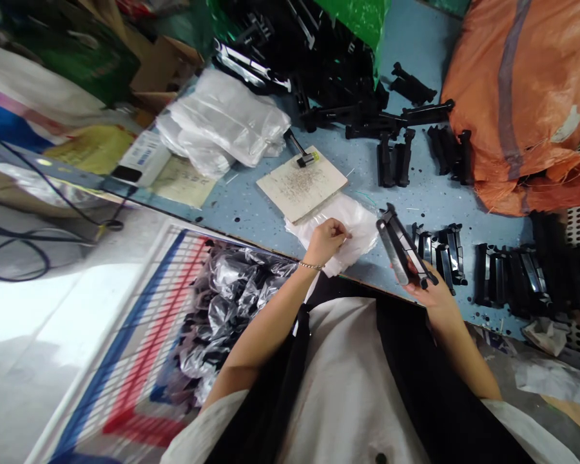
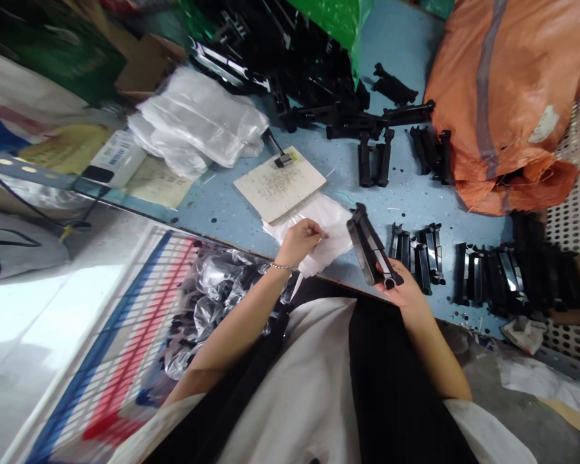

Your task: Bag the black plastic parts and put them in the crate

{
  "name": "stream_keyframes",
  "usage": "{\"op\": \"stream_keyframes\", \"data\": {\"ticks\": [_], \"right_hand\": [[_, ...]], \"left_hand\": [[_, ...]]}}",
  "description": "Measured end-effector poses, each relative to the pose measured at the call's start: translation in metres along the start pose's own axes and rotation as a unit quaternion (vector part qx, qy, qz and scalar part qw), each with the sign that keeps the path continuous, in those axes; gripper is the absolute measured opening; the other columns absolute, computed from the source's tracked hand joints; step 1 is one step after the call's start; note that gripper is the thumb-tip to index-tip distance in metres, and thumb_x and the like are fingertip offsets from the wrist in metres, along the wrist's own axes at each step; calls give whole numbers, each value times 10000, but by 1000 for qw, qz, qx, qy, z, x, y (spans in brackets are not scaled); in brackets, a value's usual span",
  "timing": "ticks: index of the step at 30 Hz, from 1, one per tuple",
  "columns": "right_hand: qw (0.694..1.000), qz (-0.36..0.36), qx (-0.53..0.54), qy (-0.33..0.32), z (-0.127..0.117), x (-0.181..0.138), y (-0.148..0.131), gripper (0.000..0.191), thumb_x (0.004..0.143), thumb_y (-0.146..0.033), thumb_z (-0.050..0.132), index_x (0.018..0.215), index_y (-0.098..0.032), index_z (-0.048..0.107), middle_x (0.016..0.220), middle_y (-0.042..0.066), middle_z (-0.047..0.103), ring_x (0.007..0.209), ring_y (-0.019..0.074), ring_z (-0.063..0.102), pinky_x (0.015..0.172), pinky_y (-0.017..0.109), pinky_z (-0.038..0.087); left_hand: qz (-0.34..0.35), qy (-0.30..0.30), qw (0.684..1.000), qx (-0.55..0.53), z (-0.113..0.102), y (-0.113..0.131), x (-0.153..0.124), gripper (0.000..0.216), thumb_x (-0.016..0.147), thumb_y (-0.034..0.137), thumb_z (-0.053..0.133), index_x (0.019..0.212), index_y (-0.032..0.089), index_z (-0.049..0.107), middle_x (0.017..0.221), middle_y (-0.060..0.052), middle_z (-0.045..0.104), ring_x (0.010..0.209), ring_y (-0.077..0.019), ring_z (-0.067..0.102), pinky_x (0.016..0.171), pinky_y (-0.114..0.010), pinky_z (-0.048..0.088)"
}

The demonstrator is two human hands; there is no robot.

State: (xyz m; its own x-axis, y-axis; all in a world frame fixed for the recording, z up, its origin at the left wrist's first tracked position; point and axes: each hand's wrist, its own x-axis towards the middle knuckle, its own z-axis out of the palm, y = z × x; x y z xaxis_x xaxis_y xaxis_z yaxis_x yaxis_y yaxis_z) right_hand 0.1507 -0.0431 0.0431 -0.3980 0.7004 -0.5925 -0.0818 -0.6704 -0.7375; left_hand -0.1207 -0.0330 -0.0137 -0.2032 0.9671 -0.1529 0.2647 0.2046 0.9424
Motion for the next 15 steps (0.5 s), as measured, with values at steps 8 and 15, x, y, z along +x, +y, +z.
{"op": "stream_keyframes", "data": {"ticks": [8, 15], "right_hand": [[919, 181, 241, -254, 24, 27, 50, 288, 898, -377, 590, 1028, -121, 609, 725, -17, 518, 481, 54, 275, 283, 91, 223], [996, -12, 33, -79, 44, 35, 36, 292, 818, -476, 655, 775, -201, 565, 604, -60, 416, 463, 66, 302, 357, 152, 277]], "left_hand": [[271, 16, 945, 182, -13, 8, -19, 398, 945, 81, 400, 1259, 153, 633, 1302, -127, 659, 1234, -206, 618, 1072, -405, 521], [428, -88, 889, 135, 10, 43, -86, 625, 968, 55, 365, 1564, 226, 286, 1408, -143, 569, 1276, -196, 587, 1033, -343, 553]]}}
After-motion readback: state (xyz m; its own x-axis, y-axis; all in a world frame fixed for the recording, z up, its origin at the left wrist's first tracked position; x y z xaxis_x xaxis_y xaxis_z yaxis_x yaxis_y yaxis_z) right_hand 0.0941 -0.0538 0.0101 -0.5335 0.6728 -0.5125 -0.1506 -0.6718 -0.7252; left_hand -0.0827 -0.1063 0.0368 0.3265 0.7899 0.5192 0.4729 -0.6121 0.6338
